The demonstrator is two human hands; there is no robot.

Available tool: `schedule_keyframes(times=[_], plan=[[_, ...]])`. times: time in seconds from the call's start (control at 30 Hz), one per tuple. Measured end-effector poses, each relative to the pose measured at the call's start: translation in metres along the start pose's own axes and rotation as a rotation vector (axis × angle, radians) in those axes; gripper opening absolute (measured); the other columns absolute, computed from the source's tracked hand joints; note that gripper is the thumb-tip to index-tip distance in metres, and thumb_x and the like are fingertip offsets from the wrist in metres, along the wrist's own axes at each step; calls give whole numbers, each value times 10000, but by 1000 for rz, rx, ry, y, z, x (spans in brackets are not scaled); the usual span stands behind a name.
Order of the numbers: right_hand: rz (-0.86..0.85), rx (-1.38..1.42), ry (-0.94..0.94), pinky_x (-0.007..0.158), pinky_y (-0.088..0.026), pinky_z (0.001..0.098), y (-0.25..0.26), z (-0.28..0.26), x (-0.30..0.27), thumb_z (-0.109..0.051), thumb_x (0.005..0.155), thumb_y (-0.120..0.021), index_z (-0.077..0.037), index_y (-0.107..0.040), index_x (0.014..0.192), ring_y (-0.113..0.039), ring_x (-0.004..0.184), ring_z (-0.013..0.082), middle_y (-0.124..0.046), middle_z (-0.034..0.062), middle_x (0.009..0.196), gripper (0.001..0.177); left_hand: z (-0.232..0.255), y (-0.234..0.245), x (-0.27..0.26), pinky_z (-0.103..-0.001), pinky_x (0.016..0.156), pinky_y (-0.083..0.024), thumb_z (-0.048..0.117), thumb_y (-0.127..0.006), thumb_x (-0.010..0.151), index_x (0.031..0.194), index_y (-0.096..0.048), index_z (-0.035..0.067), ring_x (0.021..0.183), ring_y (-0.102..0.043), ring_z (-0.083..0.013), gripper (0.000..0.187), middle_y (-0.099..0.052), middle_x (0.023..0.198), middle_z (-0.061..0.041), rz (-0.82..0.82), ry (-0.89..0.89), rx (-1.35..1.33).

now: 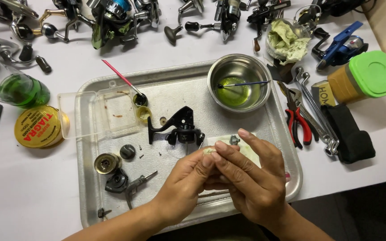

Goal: The person cleans a disassembled fishing reel using a cloth and a small brush. They wipe the reel body and a small gear, then apply a liquid from a bowl to the reel's internal parts with the brush. The person handles the reel components and tools on a metal tray.

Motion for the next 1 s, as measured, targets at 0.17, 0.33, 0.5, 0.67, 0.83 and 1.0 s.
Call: schedule_keyframes(times=[0.17, 0.33, 0.5, 0.67, 0.83, 1.0], plan=[[159, -4, -3, 932, -578, 412, 24, -2, 1, -153, 945, -689, -123, -774, 976, -624, 1124, 364, -737, 136, 1148, 95, 8, 3, 2, -444, 961, -632, 314, -599, 1001, 1291, -670, 17, 1074, -727, -269, 421, -738, 1202, -163, -6, -139, 50], [162, 102, -80, 780, -599, 356, 18, 8, -18, -145, 841, -854, -76, -653, 948, -636, 908, 246, -614, 105, 1028, 238, 25, 1, -1, -352, 813, -679, 215, -671, 941, 1193, -738, -15, 901, -784, -264, 348, -796, 1019, -174, 103, -184, 221], [116, 190, -156, 816, -660, 260, 8, 13, -34, -65, 898, -824, -45, -664, 1261, -744, 913, 184, -533, 88, 1034, 397, 41, -22, -7, -230, 843, -621, 262, -643, 966, 1169, -769, 94, 1033, -778, -121, 292, -818, 1131, -57, 40, -297, 673], [120, 204, -187, 727, -620, 208, 16, 16, -33, -56, 917, -770, -52, -710, 1199, -687, 850, 163, -557, 127, 1059, 289, 41, -42, -16, -341, 1007, -564, 224, -538, 1030, 1275, -655, 40, 1231, -710, -282, 327, -704, 1338, -146, -92, -475, 1071], [158, 435, -593, 717, -669, 273, 24, 76, -49, -5, 846, -768, -2, -718, 1009, -742, 826, 229, -713, 163, 974, 171, 53, -26, -13, -271, 662, -548, 317, -579, 982, 1298, -667, 122, 804, -777, -151, 382, -807, 1128, -75, 58, -397, 1072], [89, 795, -970, 606, -639, 278, 6, 117, -67, -17, 888, -726, 40, -697, 976, -713, 662, 218, -731, 171, 790, 108, 50, -15, -6, -235, 594, -522, 333, -590, 983, 982, -764, 94, 677, -685, -73, 295, -749, 748, 21, 132, -344, 884]])
Point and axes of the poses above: each hand's wrist, its own x-axis towards the middle knuckle, its own y-axis out of the back of the hand, z = x × y, the point moved 9 cm from there along x, towards the middle knuckle
